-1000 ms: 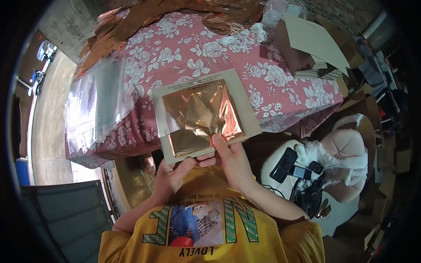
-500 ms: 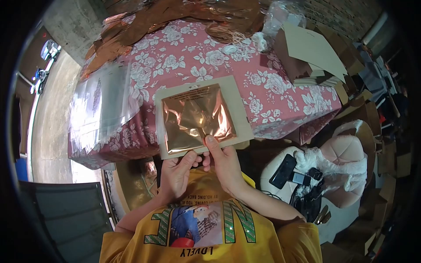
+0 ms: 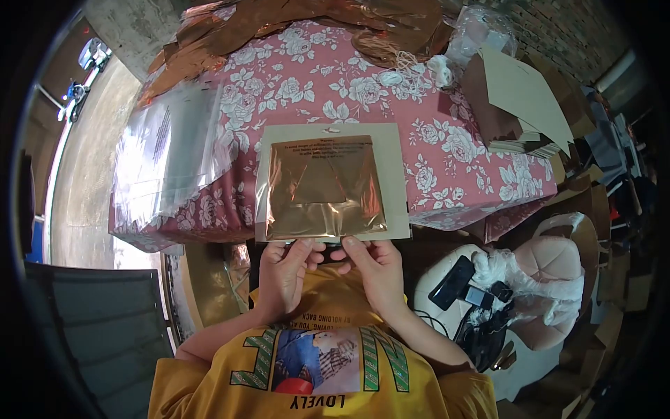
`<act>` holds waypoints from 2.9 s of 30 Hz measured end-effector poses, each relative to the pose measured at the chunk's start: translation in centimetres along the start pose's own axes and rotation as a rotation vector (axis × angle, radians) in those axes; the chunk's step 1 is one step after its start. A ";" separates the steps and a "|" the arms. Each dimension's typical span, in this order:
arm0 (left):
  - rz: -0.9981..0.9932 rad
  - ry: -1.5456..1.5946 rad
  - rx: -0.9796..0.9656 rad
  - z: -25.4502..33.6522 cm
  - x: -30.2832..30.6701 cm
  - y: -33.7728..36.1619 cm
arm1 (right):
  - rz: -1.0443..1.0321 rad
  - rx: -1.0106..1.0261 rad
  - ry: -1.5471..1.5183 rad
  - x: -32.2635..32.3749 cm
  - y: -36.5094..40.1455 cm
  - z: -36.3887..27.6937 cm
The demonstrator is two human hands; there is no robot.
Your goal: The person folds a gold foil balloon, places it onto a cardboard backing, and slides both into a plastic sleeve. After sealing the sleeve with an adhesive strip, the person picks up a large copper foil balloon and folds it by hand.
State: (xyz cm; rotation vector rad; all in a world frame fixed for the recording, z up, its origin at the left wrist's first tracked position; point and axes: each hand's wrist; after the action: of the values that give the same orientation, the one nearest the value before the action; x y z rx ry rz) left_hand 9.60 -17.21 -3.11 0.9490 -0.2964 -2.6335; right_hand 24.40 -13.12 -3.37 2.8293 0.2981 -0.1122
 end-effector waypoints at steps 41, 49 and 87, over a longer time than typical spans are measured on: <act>-0.013 -0.171 -0.011 -0.4 -1.1 -0.5 | 0.033 0.035 -0.122 -0.2 -1.2 1.1; -0.008 -0.143 0.049 0.6 -1.3 -0.9 | 0.009 -0.041 -0.049 -0.2 -1.3 -0.3; -0.058 -1.505 -0.727 8.7 2.1 -3.7 | 0.275 0.729 1.306 4.3 -5.0 -6.2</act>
State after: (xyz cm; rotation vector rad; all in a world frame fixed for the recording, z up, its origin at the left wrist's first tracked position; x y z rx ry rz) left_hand 1.55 -13.81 1.16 -1.2929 0.3737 -2.5626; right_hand 27.77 -5.74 0.71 3.0643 0.1014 2.0679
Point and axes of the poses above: each hand's wrist, its own y-axis away from the middle knuckle, its own x-axis out of the back of the hand, z = x × y, and after that the axes turned 14 degrees about y, right-handed
